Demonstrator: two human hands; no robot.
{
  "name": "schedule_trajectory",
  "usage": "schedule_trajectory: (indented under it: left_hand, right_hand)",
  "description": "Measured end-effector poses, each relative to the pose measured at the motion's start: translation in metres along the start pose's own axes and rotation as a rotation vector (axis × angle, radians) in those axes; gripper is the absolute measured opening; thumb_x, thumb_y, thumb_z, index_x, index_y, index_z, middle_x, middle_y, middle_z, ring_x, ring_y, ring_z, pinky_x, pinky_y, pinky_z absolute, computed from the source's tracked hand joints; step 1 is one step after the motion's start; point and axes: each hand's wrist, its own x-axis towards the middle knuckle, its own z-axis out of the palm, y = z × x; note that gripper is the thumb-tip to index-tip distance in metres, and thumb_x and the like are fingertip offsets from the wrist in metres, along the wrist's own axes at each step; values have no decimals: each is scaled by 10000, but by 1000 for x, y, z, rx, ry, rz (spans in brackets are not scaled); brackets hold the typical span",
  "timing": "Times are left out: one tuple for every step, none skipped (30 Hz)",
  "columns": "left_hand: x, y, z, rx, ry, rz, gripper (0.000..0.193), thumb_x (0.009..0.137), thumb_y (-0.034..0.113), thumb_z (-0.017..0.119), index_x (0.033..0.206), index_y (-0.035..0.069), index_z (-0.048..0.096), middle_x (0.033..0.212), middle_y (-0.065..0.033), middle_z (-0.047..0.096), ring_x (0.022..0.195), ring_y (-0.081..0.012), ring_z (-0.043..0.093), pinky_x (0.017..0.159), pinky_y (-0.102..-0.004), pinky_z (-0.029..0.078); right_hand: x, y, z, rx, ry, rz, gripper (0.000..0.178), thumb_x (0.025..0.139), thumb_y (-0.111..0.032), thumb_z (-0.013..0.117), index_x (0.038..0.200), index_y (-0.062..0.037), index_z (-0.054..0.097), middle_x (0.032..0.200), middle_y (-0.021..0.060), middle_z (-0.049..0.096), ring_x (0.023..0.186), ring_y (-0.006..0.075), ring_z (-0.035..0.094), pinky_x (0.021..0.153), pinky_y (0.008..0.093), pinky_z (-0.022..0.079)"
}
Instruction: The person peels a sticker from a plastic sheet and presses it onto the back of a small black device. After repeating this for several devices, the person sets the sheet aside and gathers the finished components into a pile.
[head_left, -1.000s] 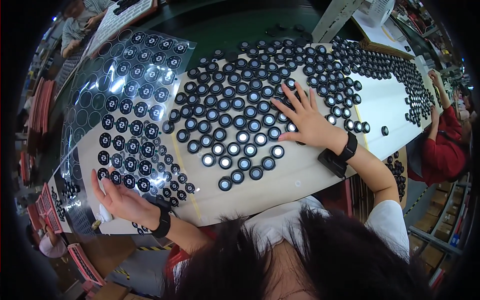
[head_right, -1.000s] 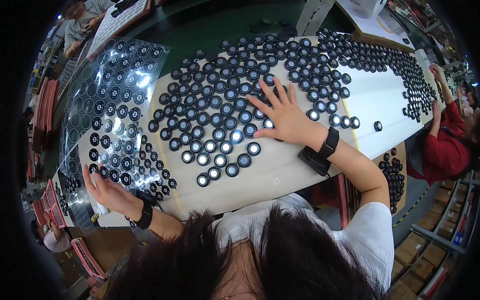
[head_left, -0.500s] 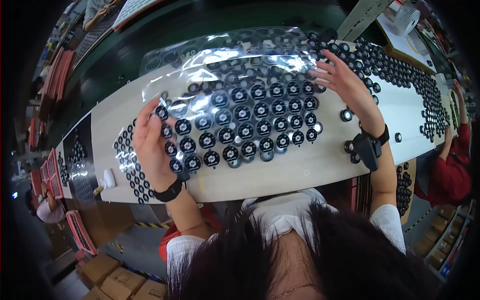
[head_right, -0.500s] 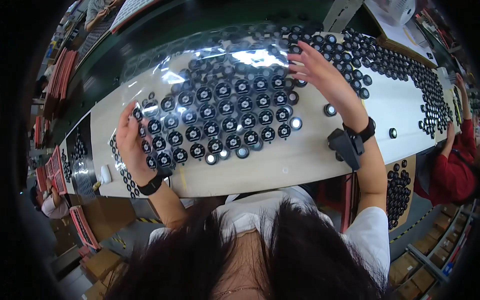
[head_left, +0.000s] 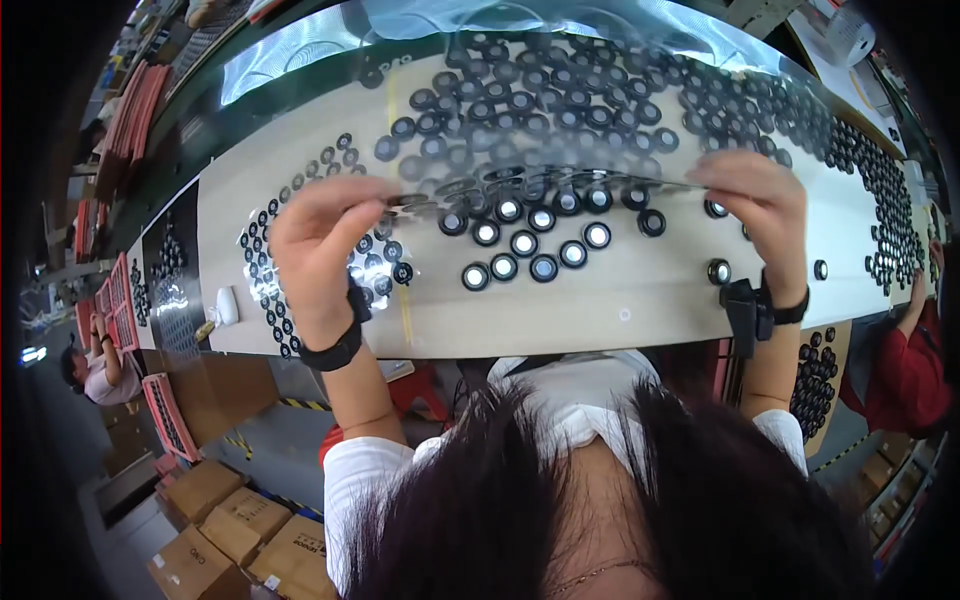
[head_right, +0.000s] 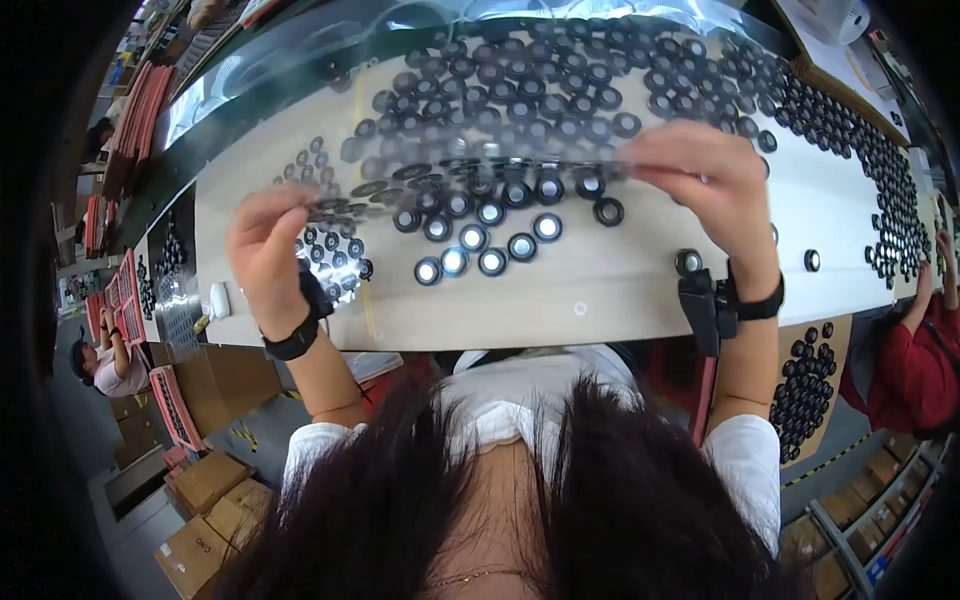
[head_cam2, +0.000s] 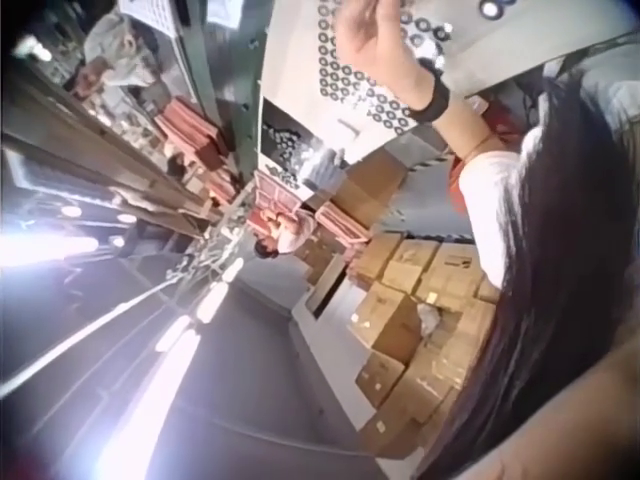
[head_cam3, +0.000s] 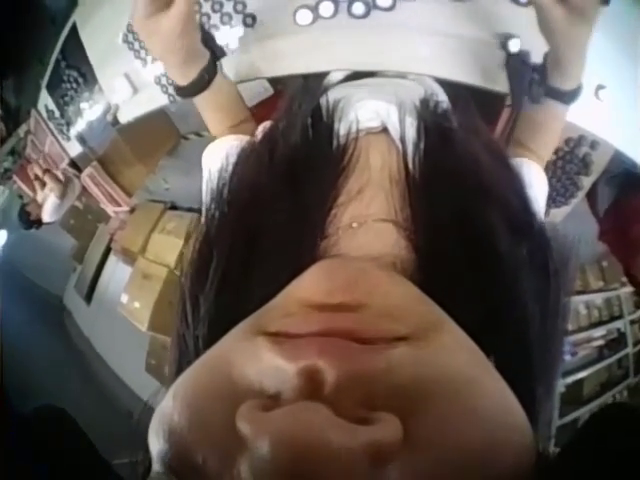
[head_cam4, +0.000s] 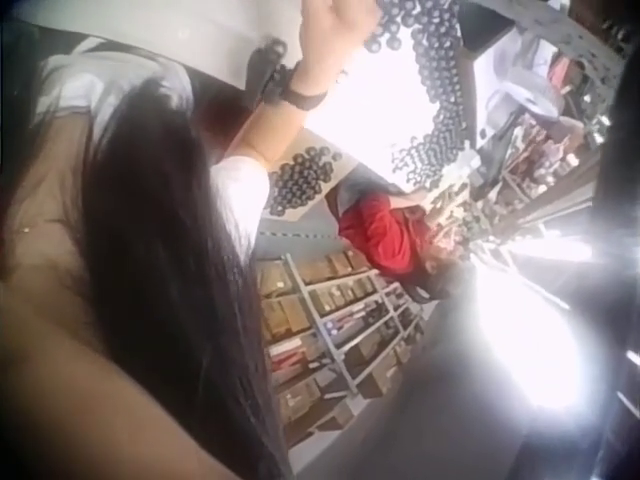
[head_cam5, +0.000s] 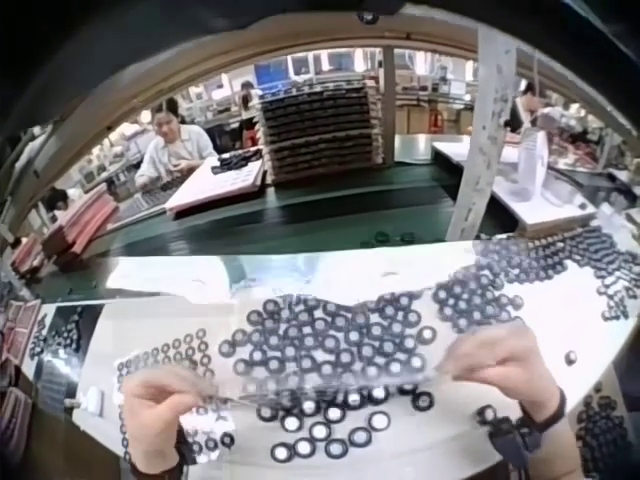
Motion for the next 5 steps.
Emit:
schedule_trajectory:
  left_hand:
    - [-6, 3, -1, 118, -71, 102, 252, 760, 2, 517, 1011, -14, 498, 837, -105, 593, 800, -206, 559, 669, -269, 432]
    - [-12, 5, 2, 116, -74, 85, 252, 760, 2, 517, 1011, -14, 498, 837, -105, 593, 800, -206, 559, 669, -269, 432]
    - [-15, 4, 7, 256, -175, 191, 261, 754, 8, 529, 1014, 9, 505, 860, -101, 592, 799, -233, 557, 686, -281, 436]
    - [-18, 3, 13, 395, -276, 299, 271, 748, 13, 541, 1017, 31, 511, 883, -96, 591, 797, -260, 554, 704, -293, 440]
    - [-21, 1, 20, 531, -376, 409, 281, 742, 19, 553, 1019, 54, 518, 906, -91, 590, 795, -287, 552, 721, -305, 444]
  right_hand:
    - [-10, -2, -3, -103, -65, -182, 149, 750, 21, 499, 835, -8, 617, 917, 123, 575, 841, 263, 547, 754, 315, 419]
    - [-20, -1, -3, -93, -70, -169, 149, 750, 21, 499, 835, -8, 617, 917, 123, 575, 841, 263, 547, 754, 315, 419]
    - [-32, 1, -4, -133, -75, -207, 149, 753, -8, 519, 856, -33, 623, 918, 118, 579, 853, 276, 542, 760, 316, 423]
    - [-43, 3, -4, -173, -81, -247, 153, 756, -37, 539, 877, -59, 628, 919, 113, 584, 865, 289, 537, 767, 318, 428]
    - [-53, 6, -5, -211, -88, -288, 160, 759, -67, 559, 899, -84, 634, 920, 108, 589, 877, 302, 532, 774, 320, 433]
